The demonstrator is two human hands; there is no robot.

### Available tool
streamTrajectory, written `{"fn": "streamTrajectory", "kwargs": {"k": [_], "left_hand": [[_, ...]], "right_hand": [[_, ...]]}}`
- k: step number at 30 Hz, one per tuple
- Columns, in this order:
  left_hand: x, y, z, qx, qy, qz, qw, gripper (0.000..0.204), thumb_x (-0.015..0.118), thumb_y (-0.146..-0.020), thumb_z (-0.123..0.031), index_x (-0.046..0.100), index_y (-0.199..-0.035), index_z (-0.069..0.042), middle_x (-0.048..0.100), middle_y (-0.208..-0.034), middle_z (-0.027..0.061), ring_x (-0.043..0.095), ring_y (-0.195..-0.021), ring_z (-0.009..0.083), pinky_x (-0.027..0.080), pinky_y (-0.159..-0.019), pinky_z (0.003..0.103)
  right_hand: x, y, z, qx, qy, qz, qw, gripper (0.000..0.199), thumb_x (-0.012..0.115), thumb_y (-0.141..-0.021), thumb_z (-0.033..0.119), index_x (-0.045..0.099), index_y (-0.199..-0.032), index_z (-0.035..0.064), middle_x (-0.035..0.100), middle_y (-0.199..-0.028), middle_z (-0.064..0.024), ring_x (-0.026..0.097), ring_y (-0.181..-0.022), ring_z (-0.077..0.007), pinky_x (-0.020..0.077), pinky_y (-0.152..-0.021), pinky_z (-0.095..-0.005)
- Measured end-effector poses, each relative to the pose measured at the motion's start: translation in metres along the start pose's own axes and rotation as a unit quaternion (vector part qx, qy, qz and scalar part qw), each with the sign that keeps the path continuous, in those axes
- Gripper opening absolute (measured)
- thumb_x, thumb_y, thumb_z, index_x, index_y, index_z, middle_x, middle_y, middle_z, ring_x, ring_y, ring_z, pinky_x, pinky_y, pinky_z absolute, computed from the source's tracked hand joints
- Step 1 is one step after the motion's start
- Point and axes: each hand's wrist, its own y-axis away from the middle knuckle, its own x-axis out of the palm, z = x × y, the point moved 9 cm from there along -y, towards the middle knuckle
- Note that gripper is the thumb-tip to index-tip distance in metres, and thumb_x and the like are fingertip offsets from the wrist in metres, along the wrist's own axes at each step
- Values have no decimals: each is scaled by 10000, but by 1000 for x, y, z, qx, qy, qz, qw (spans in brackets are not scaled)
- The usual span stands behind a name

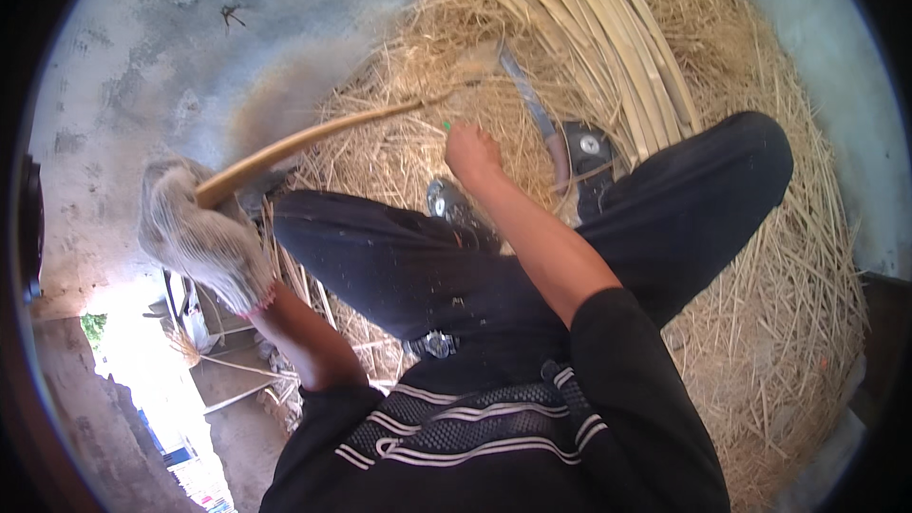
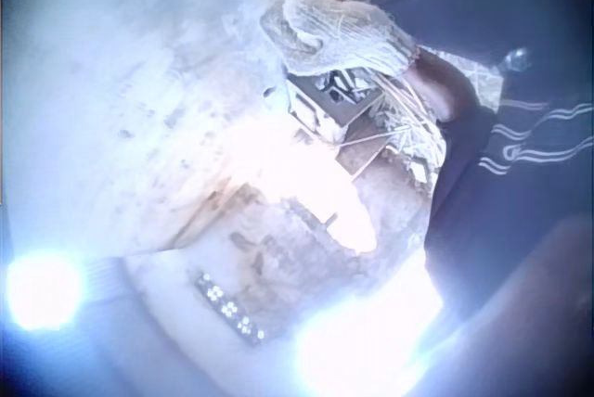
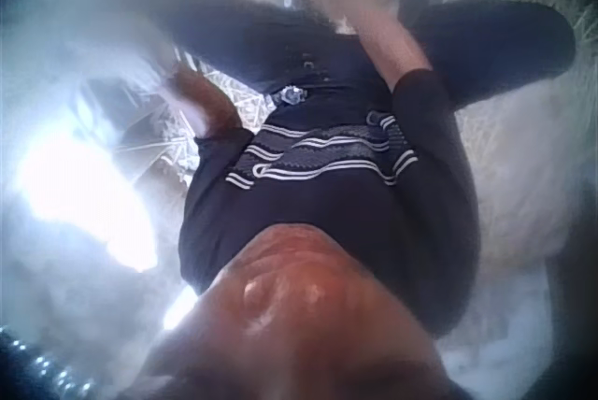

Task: The person sits cross-legged on a straw-covered floor and uses a green-handled knife to peel the outer layer off a long bamboo stick. They hold the stick with a gloved left hand and scrape the surface with the knife in their right hand, generating thin strips of bamboo peel.

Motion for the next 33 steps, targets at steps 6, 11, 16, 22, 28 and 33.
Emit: {"fn": "streamTrajectory", "kwargs": {"k": [6,11,16,22,28,33], "left_hand": [[-1,-4,19,-21,-72,-11,997,184,687,-673,-124,513,-693,-70,493,-627,22,501,-523,128,408,-460,272],[8,-15,11,-48,11,-48,998,200,503,-792,-149,452,-613,-75,381,-596,-6,372,-467,89,321,-418,247],[11,-36,56,-128,38,-13,991,184,509,-792,-140,502,-623,-68,491,-638,10,475,-519,100,371,-432,233],[53,-72,54,-175,236,-65,954,184,550,-842,-125,523,-671,-62,518,-650,87,558,-608,203,509,-627,368],[23,-134,95,-180,381,-148,895,286,464,-904,-137,349,-642,-144,305,-560,-32,303,-464,110,369,-460,267],[28,-180,95,-3,102,-81,992,285,543,-938,-226,457,-691,-116,420,-573,2,411,-456,122,403,-451,248]], "right_hand": [[-13,12,60,-49,-15,21,998,286,451,-999,169,575,-1169,-24,661,-1011,-296,678,-913,-441,565,-794,-504],[33,-41,-24,6,-70,-23,997,294,523,-969,254,640,-1028,-10,684,-900,-244,702,-877,-357,577,-728,-438],[98,-31,-49,107,-438,252,856,417,529,-989,411,577,-802,42,603,-647,-107,564,-500,-213,504,-517,-387],[113,-5,-159,95,69,208,971,646,559,-917,568,698,-1003,-57,703,-940,-235,693,-896,-351,552,-821,-396],[56,14,-236,411,38,-80,907,468,681,-843,281,609,-1194,-20,640,-1218,-252,605,-1177,-413,497,-990,-461],[72,0,-273,377,71,-60,921,494,703,-821,198,525,-1236,-3,601,-1253,-263,617,-1161,-409,513,-964,-484]]}}
